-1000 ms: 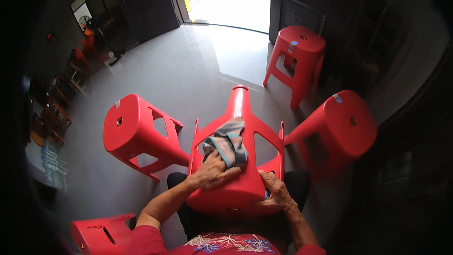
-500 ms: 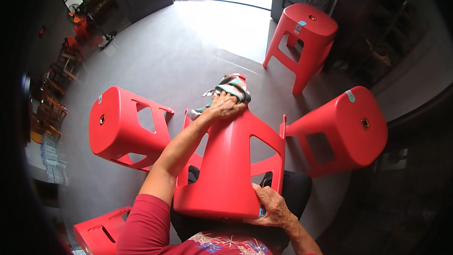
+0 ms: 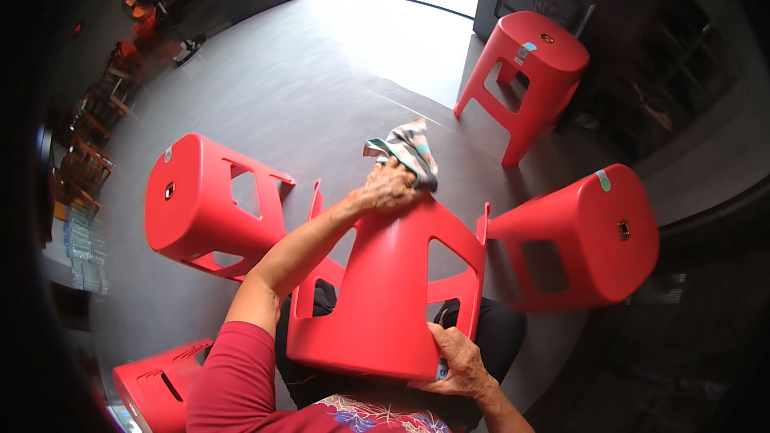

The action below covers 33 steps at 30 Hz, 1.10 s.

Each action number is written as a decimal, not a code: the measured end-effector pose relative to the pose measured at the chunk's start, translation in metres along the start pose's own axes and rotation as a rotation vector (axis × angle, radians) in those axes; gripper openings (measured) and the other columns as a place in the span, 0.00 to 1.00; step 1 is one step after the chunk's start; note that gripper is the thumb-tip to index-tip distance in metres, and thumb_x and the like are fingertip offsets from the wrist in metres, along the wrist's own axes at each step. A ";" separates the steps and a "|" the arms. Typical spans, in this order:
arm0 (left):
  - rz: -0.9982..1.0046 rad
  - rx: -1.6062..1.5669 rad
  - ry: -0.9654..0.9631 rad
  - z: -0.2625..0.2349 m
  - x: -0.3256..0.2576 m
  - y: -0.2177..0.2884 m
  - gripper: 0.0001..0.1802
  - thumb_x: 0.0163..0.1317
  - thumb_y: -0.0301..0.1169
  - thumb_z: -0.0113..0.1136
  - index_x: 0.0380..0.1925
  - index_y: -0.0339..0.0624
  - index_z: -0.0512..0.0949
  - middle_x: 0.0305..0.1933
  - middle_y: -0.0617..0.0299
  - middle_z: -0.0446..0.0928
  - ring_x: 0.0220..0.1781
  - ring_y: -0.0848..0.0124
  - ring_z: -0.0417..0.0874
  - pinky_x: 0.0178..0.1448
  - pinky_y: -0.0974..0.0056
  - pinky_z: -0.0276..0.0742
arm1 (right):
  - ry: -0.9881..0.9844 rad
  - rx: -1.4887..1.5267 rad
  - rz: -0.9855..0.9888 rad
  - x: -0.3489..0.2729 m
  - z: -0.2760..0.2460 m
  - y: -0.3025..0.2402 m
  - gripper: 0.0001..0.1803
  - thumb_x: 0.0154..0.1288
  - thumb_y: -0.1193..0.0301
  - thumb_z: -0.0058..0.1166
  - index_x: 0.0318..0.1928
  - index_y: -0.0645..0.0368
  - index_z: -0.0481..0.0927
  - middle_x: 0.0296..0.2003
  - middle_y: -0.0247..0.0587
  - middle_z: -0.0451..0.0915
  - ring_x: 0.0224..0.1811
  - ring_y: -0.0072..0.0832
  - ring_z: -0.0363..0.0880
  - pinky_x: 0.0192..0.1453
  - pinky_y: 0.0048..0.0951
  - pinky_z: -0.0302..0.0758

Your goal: The person sits on the floor and wipes red plastic stools with a cloth. They handle the stools one at a time, turning them over to clean the top, sides, and legs before placing them back down.

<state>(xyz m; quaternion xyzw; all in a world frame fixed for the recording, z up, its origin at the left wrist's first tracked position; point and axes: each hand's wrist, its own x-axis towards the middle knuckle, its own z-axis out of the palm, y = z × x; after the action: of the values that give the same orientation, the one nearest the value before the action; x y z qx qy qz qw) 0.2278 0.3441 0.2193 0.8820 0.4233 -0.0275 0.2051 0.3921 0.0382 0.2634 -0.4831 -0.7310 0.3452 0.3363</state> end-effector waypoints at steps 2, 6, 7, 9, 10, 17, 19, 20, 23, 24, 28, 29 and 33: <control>0.114 -0.021 0.020 -0.010 -0.043 0.024 0.31 0.62 0.59 0.46 0.47 0.45 0.81 0.64 0.51 0.67 0.69 0.52 0.59 0.66 0.39 0.51 | -0.002 -0.003 -0.014 0.002 0.000 -0.001 0.51 0.34 0.56 0.77 0.60 0.63 0.68 0.32 0.42 0.74 0.31 0.35 0.75 0.39 0.33 0.74; 0.333 -0.050 0.102 -0.016 -0.121 0.071 0.31 0.65 0.58 0.44 0.35 0.42 0.85 0.59 0.53 0.72 0.71 0.52 0.57 0.70 0.33 0.41 | 0.001 0.001 -0.009 0.000 0.004 -0.011 0.52 0.31 0.58 0.78 0.60 0.62 0.69 0.39 0.43 0.77 0.36 0.37 0.76 0.43 0.34 0.75; 0.448 -0.078 0.234 -0.012 -0.133 0.077 0.31 0.66 0.58 0.44 0.34 0.42 0.85 0.58 0.54 0.72 0.71 0.52 0.57 0.70 0.33 0.40 | 0.012 -0.006 -0.013 0.000 0.004 -0.012 0.52 0.31 0.58 0.79 0.60 0.62 0.69 0.40 0.43 0.77 0.37 0.37 0.77 0.44 0.34 0.75; 0.424 -0.093 0.153 -0.014 -0.148 0.083 0.31 0.66 0.57 0.44 0.35 0.42 0.85 0.58 0.53 0.72 0.71 0.51 0.57 0.70 0.33 0.41 | 0.011 -0.011 0.032 -0.004 0.006 -0.013 0.51 0.30 0.60 0.79 0.59 0.62 0.70 0.44 0.43 0.78 0.40 0.37 0.77 0.46 0.34 0.75; 0.384 -0.121 0.144 -0.012 -0.146 0.081 0.30 0.67 0.56 0.43 0.38 0.42 0.84 0.59 0.52 0.71 0.72 0.51 0.55 0.70 0.33 0.40 | 0.017 -0.023 0.020 -0.002 0.007 -0.015 0.50 0.30 0.60 0.79 0.58 0.62 0.70 0.44 0.43 0.78 0.40 0.37 0.77 0.46 0.34 0.75; 0.007 -0.313 0.156 0.001 -0.129 0.027 0.28 0.69 0.57 0.34 0.57 0.59 0.74 0.72 0.50 0.55 0.76 0.51 0.43 0.72 0.34 0.32 | 0.010 -0.021 0.095 -0.002 0.011 -0.012 0.48 0.29 0.63 0.79 0.56 0.62 0.71 0.43 0.42 0.77 0.41 0.38 0.77 0.46 0.35 0.74; -0.051 -0.428 0.156 0.011 -0.132 0.007 0.28 0.69 0.58 0.31 0.56 0.63 0.74 0.73 0.48 0.53 0.76 0.51 0.43 0.73 0.34 0.30 | 0.044 0.040 0.108 -0.012 0.015 -0.002 0.49 0.29 0.63 0.79 0.57 0.63 0.69 0.42 0.43 0.76 0.42 0.39 0.77 0.46 0.35 0.74; -0.095 -0.438 0.168 0.026 -0.134 -0.010 0.27 0.70 0.57 0.30 0.57 0.64 0.73 0.72 0.49 0.54 0.75 0.48 0.45 0.71 0.32 0.32 | 0.056 0.079 0.110 -0.012 0.018 0.001 0.50 0.29 0.63 0.79 0.57 0.63 0.69 0.42 0.43 0.76 0.42 0.39 0.78 0.46 0.35 0.75; -0.238 -0.501 0.180 0.053 -0.154 -0.052 0.28 0.71 0.56 0.27 0.61 0.64 0.69 0.71 0.50 0.55 0.73 0.43 0.47 0.70 0.31 0.36 | 0.101 0.112 0.127 -0.009 0.019 -0.006 0.52 0.29 0.63 0.79 0.58 0.63 0.66 0.44 0.44 0.75 0.43 0.38 0.79 0.45 0.35 0.76; -0.240 -0.542 0.187 0.056 -0.164 -0.062 0.28 0.71 0.57 0.28 0.63 0.63 0.67 0.71 0.49 0.55 0.73 0.43 0.46 0.71 0.34 0.37 | 0.089 0.063 0.106 -0.009 0.019 -0.007 0.53 0.28 0.64 0.79 0.59 0.63 0.66 0.45 0.44 0.75 0.44 0.38 0.79 0.45 0.35 0.76; -0.354 -0.657 0.261 0.090 -0.173 -0.107 0.33 0.69 0.59 0.30 0.62 0.52 0.68 0.70 0.47 0.58 0.73 0.47 0.46 0.74 0.45 0.39 | 0.067 0.019 0.090 -0.015 0.016 -0.002 0.54 0.26 0.66 0.79 0.60 0.64 0.65 0.46 0.45 0.74 0.45 0.39 0.79 0.45 0.35 0.77; -0.346 -0.616 0.283 0.102 -0.178 -0.119 0.29 0.70 0.55 0.35 0.59 0.49 0.71 0.64 0.46 0.66 0.72 0.49 0.53 0.72 0.49 0.50 | 0.056 0.051 0.106 -0.017 0.017 0.000 0.54 0.26 0.66 0.78 0.60 0.64 0.65 0.47 0.46 0.74 0.45 0.39 0.79 0.46 0.35 0.76; -0.299 -1.119 0.621 0.132 -0.179 -0.142 0.19 0.73 0.41 0.44 0.56 0.42 0.69 0.50 0.62 0.71 0.50 0.72 0.70 0.55 0.66 0.68 | 0.066 0.075 0.036 -0.015 0.020 0.007 0.56 0.28 0.66 0.77 0.62 0.64 0.62 0.47 0.49 0.74 0.46 0.43 0.79 0.48 0.37 0.76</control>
<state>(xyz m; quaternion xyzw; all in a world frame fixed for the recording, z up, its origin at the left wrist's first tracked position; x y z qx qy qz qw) 0.0222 0.2411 0.0901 0.5409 0.5314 0.4243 0.4949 0.3841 0.0224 0.2445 -0.4944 -0.6971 0.3623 0.3720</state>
